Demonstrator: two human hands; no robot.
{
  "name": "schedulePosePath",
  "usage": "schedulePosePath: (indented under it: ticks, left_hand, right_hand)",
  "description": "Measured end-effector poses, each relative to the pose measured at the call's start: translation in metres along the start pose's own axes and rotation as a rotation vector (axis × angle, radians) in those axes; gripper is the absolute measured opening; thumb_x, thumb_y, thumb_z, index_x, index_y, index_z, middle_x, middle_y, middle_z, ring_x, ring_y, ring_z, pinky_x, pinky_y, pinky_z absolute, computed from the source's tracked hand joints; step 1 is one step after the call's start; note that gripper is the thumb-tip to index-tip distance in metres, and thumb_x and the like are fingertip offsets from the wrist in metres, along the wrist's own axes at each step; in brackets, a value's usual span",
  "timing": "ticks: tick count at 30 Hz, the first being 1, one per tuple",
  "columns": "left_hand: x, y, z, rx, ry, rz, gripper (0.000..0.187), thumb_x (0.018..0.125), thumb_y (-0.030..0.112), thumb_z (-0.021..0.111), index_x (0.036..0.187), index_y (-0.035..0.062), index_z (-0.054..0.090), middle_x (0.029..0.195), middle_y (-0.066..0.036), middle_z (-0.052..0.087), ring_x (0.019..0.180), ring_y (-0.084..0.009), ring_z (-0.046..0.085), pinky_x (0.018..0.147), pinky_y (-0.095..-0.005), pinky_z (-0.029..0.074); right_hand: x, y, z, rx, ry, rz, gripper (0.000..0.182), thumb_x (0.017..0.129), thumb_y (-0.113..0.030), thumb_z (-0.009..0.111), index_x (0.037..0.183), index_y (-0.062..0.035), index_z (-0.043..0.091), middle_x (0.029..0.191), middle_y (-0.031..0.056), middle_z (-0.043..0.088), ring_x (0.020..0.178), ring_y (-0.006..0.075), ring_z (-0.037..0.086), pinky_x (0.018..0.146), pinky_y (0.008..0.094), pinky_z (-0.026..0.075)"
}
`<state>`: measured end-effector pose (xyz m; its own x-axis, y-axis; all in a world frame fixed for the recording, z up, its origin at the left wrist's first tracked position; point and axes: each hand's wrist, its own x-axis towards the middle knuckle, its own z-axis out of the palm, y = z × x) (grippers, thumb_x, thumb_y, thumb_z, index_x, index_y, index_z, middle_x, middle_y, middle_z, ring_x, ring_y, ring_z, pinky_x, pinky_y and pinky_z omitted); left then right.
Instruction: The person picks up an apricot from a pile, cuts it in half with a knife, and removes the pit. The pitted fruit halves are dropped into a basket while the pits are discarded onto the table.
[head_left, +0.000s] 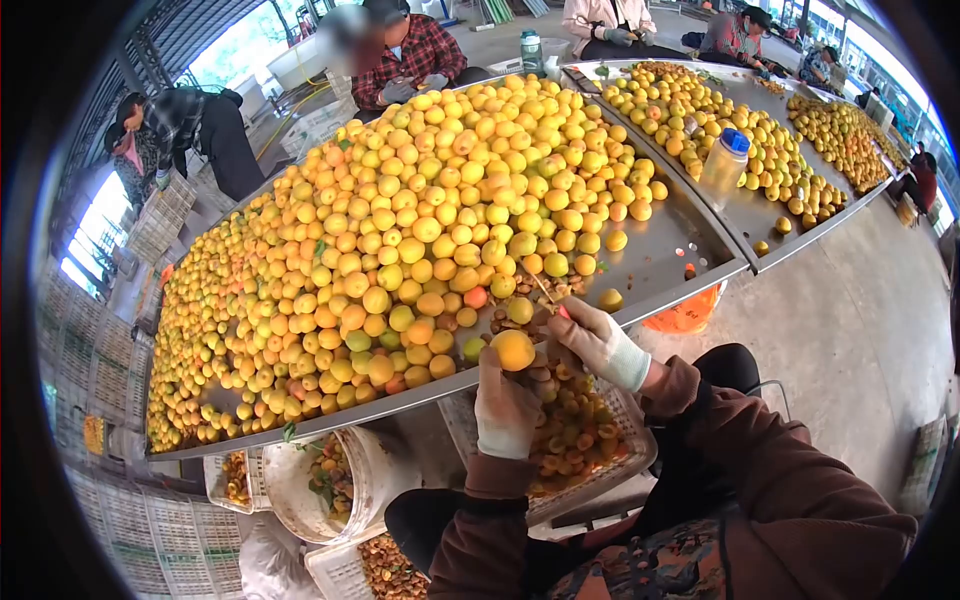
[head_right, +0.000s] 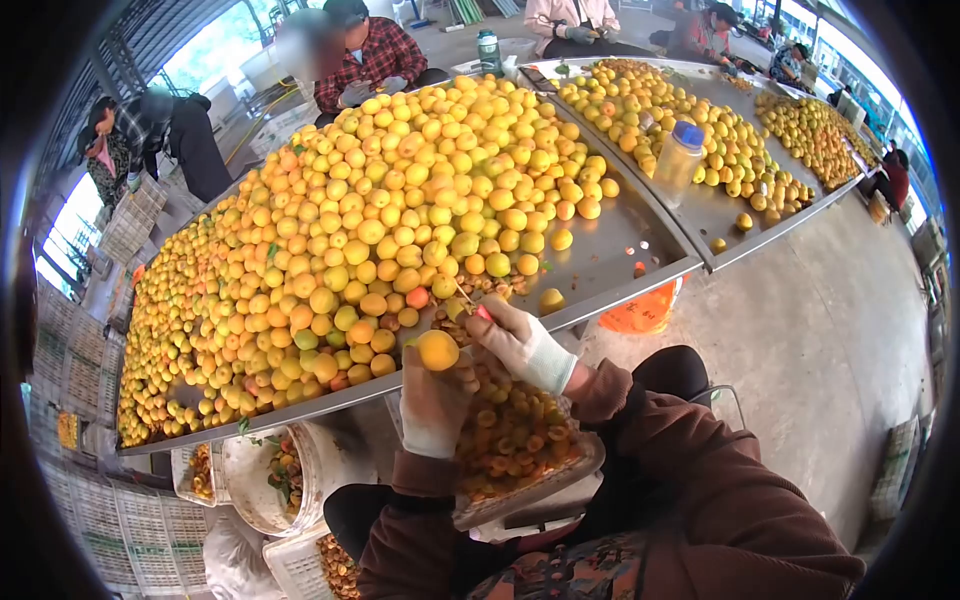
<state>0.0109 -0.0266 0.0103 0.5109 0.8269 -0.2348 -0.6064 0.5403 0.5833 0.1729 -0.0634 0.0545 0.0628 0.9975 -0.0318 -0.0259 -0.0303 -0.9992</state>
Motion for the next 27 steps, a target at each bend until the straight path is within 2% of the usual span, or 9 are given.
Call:
schedulePosePath:
  ticks: [6, 13, 15, 16, 18, 19, 22, 24, 27]
  left_hand:
    - [0.004, 0.004, -0.005, -0.012, 0.099, -0.198, 0.066, 0.098, 0.066, 0.026, 0.101, 0.0095, 0.059, 0.077, -0.002, 0.055, 0.063, -0.0156, 0.049, 0.054, -0.0281, 0.037]
    - [0.007, -0.007, -0.014, 0.058, 0.206, -0.150, 0.072, 0.094, 0.074, 0.024, 0.102, 0.0103, 0.058, 0.077, -0.002, 0.054, 0.064, -0.0153, 0.048, 0.056, -0.0286, 0.038]
    - [0.011, -0.013, -0.037, 0.015, -0.033, -0.116, 0.076, 0.096, 0.071, 0.029, 0.138, 0.0098, 0.045, 0.131, -0.010, 0.053, 0.120, -0.0251, 0.053, 0.098, -0.0419, 0.045]
    - [0.011, -0.013, -0.034, 0.020, -0.032, -0.120, 0.076, 0.096, 0.071, 0.029, 0.138, 0.0098, 0.045, 0.131, -0.010, 0.053, 0.120, -0.0251, 0.053, 0.098, -0.0419, 0.045]
    - [0.007, -0.014, -0.023, 0.053, 0.033, -0.064, 0.073, 0.093, 0.074, 0.035, 0.120, 0.0096, 0.055, 0.104, -0.004, 0.059, 0.085, -0.0160, 0.055, 0.070, -0.0286, 0.044]
    - [0.005, -0.013, -0.017, 0.060, 0.034, -0.065, 0.073, 0.093, 0.074, 0.035, 0.120, 0.0096, 0.055, 0.104, -0.004, 0.059, 0.085, -0.0160, 0.055, 0.070, -0.0286, 0.044]
    - [0.001, -0.009, -0.013, 0.092, 0.022, 0.055, 0.073, 0.093, 0.072, 0.040, 0.127, 0.0088, 0.051, 0.115, -0.005, 0.058, 0.097, -0.0180, 0.057, 0.078, -0.0316, 0.047]
    - [0.003, -0.006, -0.021, -0.023, -0.154, 0.050, 0.069, 0.097, 0.061, 0.046, 0.139, 0.0057, 0.044, 0.134, -0.009, 0.052, 0.121, -0.0265, 0.051, 0.104, -0.0411, 0.040]
    - [0.004, -0.007, -0.014, -0.115, -0.106, 0.112, 0.067, 0.096, 0.061, 0.047, 0.134, 0.0058, 0.048, 0.127, -0.007, 0.056, 0.116, -0.0244, 0.053, 0.101, -0.0408, 0.041]
  right_hand:
    - [-0.007, 0.029, 0.011, -0.006, -0.070, -0.039, 0.039, 0.102, -0.040, 0.050, 0.105, -0.0018, 0.058, 0.081, 0.0014, 0.060, 0.075, 0.0097, 0.060, 0.065, 0.0261, 0.049]
    - [-0.011, 0.032, 0.019, 0.140, -0.145, 0.122, 0.039, 0.101, -0.040, 0.051, 0.107, -0.0022, 0.059, 0.081, 0.0008, 0.059, 0.075, 0.0094, 0.059, 0.068, 0.0273, 0.051]
    - [-0.012, 0.032, 0.016, 0.150, -0.141, 0.128, 0.039, 0.102, -0.040, 0.051, 0.107, -0.0021, 0.059, 0.081, 0.0005, 0.059, 0.076, 0.0094, 0.058, 0.068, 0.0274, 0.050]
    - [-0.013, 0.031, 0.015, 0.157, -0.136, 0.130, 0.040, 0.102, -0.041, 0.051, 0.107, -0.0019, 0.059, 0.081, 0.0002, 0.059, 0.076, 0.0093, 0.058, 0.069, 0.0274, 0.050]
    - [-0.013, 0.049, 0.018, 0.179, -0.135, 0.098, 0.041, 0.102, -0.041, 0.051, 0.108, -0.0015, 0.059, 0.081, 0.0009, 0.059, 0.077, 0.0095, 0.058, 0.070, 0.0276, 0.049]
    - [-0.013, 0.051, 0.021, 0.198, -0.139, 0.066, 0.042, 0.102, -0.042, 0.050, 0.109, -0.0012, 0.059, 0.081, 0.0015, 0.059, 0.077, 0.0096, 0.057, 0.070, 0.0277, 0.048]
    - [-0.016, 0.051, 0.024, 0.157, -0.093, -0.016, 0.046, 0.102, -0.043, 0.049, 0.113, 0.0002, 0.058, 0.082, 0.0041, 0.060, 0.079, 0.0120, 0.057, 0.072, 0.0293, 0.048]
    - [-0.015, 0.060, 0.023, 0.132, -0.079, -0.037, 0.046, 0.102, -0.042, 0.049, 0.114, 0.0006, 0.058, 0.083, 0.0054, 0.061, 0.081, 0.0131, 0.057, 0.073, 0.0307, 0.048]
    - [-0.016, 0.052, 0.021, 0.045, -0.100, -0.017, 0.046, 0.103, -0.041, 0.048, 0.120, 0.0008, 0.056, 0.091, 0.0092, 0.063, 0.088, 0.0160, 0.059, 0.077, 0.0332, 0.049]
